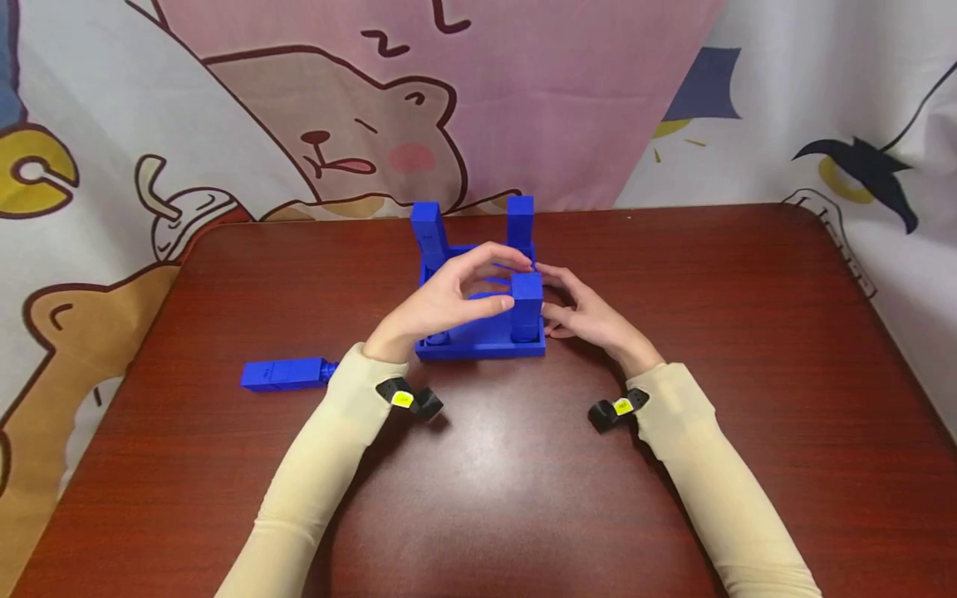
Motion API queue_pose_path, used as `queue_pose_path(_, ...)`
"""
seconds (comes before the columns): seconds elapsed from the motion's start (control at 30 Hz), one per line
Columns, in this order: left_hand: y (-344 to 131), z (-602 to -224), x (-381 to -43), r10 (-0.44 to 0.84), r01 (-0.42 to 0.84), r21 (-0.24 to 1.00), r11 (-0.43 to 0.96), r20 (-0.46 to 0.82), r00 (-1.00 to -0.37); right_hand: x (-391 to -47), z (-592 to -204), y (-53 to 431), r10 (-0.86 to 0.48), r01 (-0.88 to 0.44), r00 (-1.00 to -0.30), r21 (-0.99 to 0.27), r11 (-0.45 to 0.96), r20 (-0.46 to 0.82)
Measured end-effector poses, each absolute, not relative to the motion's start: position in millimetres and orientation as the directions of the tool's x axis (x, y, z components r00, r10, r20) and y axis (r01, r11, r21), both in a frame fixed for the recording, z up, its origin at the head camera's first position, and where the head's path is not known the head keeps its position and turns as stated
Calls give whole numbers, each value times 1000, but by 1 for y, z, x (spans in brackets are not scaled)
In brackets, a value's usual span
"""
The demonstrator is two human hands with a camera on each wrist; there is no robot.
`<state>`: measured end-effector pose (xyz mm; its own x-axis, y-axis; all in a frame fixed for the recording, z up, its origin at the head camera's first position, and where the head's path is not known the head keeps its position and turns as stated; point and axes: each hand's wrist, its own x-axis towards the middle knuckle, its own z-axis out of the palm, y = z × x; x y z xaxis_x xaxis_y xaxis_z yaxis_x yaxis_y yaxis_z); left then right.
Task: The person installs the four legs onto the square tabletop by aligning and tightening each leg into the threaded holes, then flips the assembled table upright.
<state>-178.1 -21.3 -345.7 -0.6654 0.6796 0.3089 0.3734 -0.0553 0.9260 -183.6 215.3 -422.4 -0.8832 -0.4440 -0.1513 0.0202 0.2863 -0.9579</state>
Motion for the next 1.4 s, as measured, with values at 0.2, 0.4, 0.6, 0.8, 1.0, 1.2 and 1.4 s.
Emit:
queue_pose_path(0.2, -20, -347, -175, 634, 351, 936, -2, 273, -724, -182, -419, 215, -449, 23, -880, -958, 285, -155)
queue_pose_path(0.4, -19, -348, -176, 643, 365, 931, 13, 272, -716, -182, -421, 215, -443, 27, -883, -959, 282, -155)
queue_pose_path(0.6, -20, -349, -183, 702, 359, 933, -39, 281, -655, -184, -423, 215, -437, 23, -886, -958, 287, -152)
queue_pose_path(0.8, -22, -346, -193, 775, 338, 938, -72, 266, -574, -182, -423, 215, -437, 23, -888, -962, 272, -145)
queue_pose_path(1.0, -19, -345, -201, 824, 322, 942, -89, 252, -508, -181, -422, 215, -428, 29, -891, -962, 273, -149)
queue_pose_path(1.2, -16, -347, -204, 829, 313, 946, -87, 243, -503, -181, -424, 215, -415, 42, -897, -963, 267, -154)
queue_pose_path(1.4, -15, -349, -203, 821, 319, 942, -102, 260, -508, -181, -422, 216, -420, 50, -892, -961, 271, -165)
